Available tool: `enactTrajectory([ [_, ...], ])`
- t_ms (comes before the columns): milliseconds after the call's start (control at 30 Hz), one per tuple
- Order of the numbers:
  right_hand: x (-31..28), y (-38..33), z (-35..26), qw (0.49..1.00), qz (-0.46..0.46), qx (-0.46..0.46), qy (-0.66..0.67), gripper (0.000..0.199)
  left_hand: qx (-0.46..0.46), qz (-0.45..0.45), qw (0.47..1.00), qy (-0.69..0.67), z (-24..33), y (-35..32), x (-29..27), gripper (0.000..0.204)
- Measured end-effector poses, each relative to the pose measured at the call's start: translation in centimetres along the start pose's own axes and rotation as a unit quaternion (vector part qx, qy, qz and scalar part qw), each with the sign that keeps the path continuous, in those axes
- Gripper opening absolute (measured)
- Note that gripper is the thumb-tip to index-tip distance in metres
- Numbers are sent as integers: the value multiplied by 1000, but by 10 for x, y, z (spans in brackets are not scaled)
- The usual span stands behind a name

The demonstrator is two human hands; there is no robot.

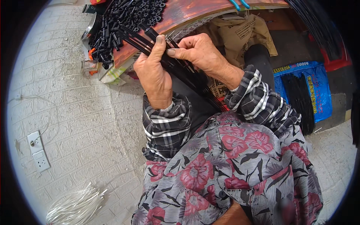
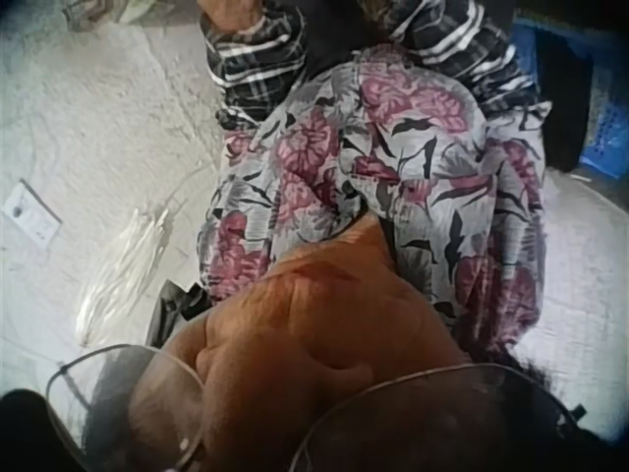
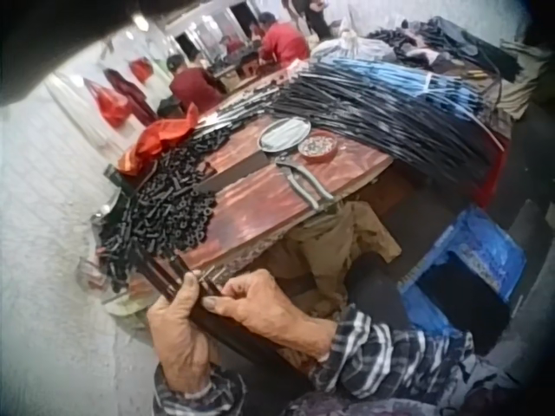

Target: Assembling black plastic rods and connectors at a production workbench.

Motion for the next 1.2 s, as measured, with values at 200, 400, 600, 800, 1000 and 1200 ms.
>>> enactTrajectory([
  [200,-3,0,-4,999,35,-13,17,28,27,12,999,-31,-3,9,-1,13],
  [400,-14,3,-11,999,44,-1,28,23,39,-20,999,-3,-2,13,14,15],
  [600,-8,3,-7,996,63,-63,16,27,18,-15,1000,-12,-5,11,13,13],
  [800,-3,-1,-6,999,11,-42,10,33,36,-19,997,-73,-10,11,-2,19],
  [1000,4,-2,-5,1000,19,-19,9,30,18,-20,996,-91,-9,7,-10,24],
  [1200,6,3,9,997,-58,23,42,35,10,-36,997,-66,-9,5,-15,28],
])
Point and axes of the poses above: each hand's wrist, its own y-axis towards the middle knuckle, its own x-axis out of the palm, z = x × y, the point moved 5 cm from there along y, towards the middle knuckle, and after that the axes turned 15 degrees about -y, right-handed, at the moved point
